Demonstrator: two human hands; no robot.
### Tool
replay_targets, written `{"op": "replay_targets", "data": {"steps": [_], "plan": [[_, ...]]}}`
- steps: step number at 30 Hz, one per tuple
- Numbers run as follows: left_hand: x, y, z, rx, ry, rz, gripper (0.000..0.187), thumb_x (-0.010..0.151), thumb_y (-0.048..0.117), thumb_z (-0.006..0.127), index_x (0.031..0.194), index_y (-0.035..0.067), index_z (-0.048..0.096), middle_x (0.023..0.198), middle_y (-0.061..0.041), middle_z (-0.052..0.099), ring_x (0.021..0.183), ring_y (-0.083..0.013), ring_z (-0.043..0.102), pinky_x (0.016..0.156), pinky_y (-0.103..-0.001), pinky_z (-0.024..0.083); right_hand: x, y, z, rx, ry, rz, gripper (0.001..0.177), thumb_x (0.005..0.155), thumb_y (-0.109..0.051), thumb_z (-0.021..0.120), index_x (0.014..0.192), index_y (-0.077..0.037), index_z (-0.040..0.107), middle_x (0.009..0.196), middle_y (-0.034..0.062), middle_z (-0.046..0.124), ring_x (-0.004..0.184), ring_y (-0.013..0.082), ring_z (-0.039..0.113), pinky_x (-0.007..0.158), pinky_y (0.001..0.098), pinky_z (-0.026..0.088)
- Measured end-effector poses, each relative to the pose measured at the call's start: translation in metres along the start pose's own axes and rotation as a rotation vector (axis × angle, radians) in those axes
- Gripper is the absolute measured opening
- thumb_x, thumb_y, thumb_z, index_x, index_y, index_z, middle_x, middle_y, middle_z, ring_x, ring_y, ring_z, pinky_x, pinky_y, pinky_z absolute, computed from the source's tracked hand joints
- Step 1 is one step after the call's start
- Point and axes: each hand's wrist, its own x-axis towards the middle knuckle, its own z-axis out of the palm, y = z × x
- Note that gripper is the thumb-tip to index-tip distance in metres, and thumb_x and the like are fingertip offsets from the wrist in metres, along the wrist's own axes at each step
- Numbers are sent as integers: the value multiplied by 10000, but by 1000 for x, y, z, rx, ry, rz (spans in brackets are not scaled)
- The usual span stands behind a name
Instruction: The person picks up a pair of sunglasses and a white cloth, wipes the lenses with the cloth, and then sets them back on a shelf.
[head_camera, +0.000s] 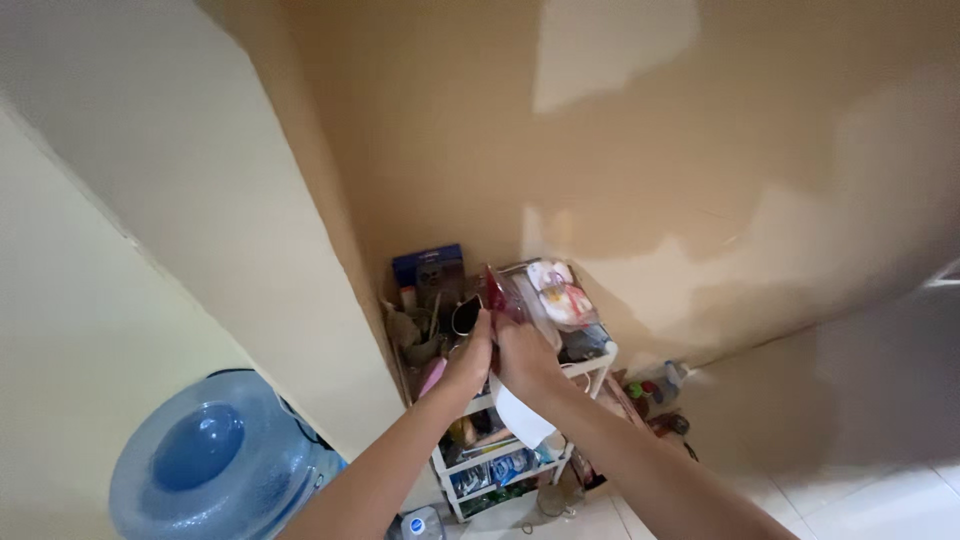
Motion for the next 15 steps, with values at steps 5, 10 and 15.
{"op": "replay_targets", "data": {"steps": [5,10,15], "plan": [[-27,0,10,12,180,303,749,970,652,315,1438,124,564,1481,-203,541,1385,-383,484,1151,-426,361,-12,27,-10,172,121,36,363,834,-91,646,1192,-47,696,966,262,740,856,381,733,822,455,594],[-94,55,28,36,243,583,618,860,481,589,1291,38,598,1321,-225,614,1171,-374,647,1032,-440,485,-4,80,-38,202,373,11,190,895,-157,710,1052,-67,767,1116,184,761,783,311,758,772,410,574],[-132,121,89,424,342,943,704,841,459,660,1315,-57,592,1363,-325,566,1281,-559,478,1082,-629,323,-22,95,-139,533,276,507,290,971,-248,643,1186,-60,695,1000,132,809,745,213,735,654,345,573]]}}
